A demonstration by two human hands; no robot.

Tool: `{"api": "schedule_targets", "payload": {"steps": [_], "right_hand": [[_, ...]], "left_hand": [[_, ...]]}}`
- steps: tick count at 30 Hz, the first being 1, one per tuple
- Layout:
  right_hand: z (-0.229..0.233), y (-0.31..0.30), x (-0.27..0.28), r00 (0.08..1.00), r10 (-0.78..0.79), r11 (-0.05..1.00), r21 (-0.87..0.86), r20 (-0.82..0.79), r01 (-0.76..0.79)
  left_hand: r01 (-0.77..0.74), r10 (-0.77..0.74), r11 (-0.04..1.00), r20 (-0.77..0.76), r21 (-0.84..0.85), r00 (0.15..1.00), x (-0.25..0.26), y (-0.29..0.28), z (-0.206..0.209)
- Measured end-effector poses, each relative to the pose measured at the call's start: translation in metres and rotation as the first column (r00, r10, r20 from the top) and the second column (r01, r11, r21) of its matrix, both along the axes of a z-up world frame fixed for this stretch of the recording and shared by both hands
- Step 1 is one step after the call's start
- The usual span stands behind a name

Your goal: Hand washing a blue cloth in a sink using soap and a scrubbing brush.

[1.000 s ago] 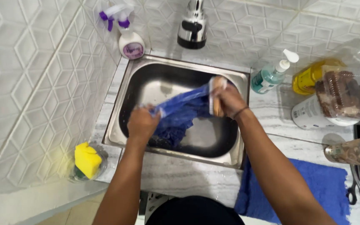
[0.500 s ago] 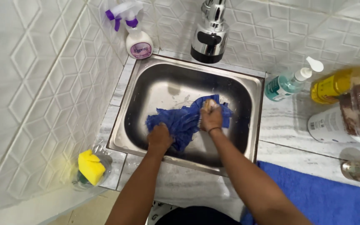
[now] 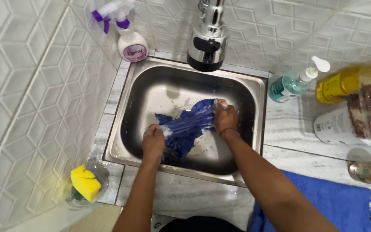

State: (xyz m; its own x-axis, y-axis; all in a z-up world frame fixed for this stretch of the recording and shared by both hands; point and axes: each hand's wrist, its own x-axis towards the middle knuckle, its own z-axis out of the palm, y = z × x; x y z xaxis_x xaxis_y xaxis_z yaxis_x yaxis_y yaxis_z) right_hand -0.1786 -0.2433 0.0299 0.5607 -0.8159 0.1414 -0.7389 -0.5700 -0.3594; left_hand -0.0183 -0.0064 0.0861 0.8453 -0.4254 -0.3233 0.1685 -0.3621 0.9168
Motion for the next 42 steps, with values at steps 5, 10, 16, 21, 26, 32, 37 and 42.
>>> {"api": "schedule_targets", "payload": {"steps": [5,10,16,21,26,32,37,42], "right_hand": [[0.018,0.077,0.045,0.855,0.311,0.937,0.014,0.416,-0.348],[-0.009,0.079,0.023,0.825,0.453,0.89,-0.127,0.338,-0.437],[0.003,0.005,-0.009,0.994,-0.016,0.989,0.151,0.111,-0.001],[0.024,-0.015,-0.018,0.929,-0.37,0.574,0.79,0.018,0.214],[0.07,0.035,-0.007,0.961,-0.275,0.66,0.73,0.019,0.174],[0.068,0.046,-0.012,0.826,0.11,0.514,0.68,0.553,-0.523],[0.083,0.035,-0.019,0.989,0.123,0.865,0.497,-0.078,-0.069],[0.092,0.046,-0.025,0.991,-0.127,0.788,0.602,-0.045,0.128]], "left_hand": [[0.016,-0.012,1.0,-0.301,0.01,0.954,0.002,-0.02,-0.063],[-0.047,-0.075,0.96,-0.417,-0.276,0.906,0.035,0.002,-0.09],[0.061,-0.18,0.955,0.401,0.292,0.898,0.013,0.021,-0.02],[0.199,-0.538,0.757,0.421,0.623,0.73,-0.024,-0.019,-0.008],[0.304,-0.683,0.7,0.48,0.647,0.551,-0.049,-0.068,-0.025],[0.415,-0.686,0.727,0.577,0.547,0.443,-0.041,-0.082,-0.079],[0.337,-0.701,0.708,0.566,0.62,0.434,-0.036,-0.068,-0.056],[0.484,-0.703,0.654,0.229,0.581,0.674,-0.045,-0.06,-0.002]]}}
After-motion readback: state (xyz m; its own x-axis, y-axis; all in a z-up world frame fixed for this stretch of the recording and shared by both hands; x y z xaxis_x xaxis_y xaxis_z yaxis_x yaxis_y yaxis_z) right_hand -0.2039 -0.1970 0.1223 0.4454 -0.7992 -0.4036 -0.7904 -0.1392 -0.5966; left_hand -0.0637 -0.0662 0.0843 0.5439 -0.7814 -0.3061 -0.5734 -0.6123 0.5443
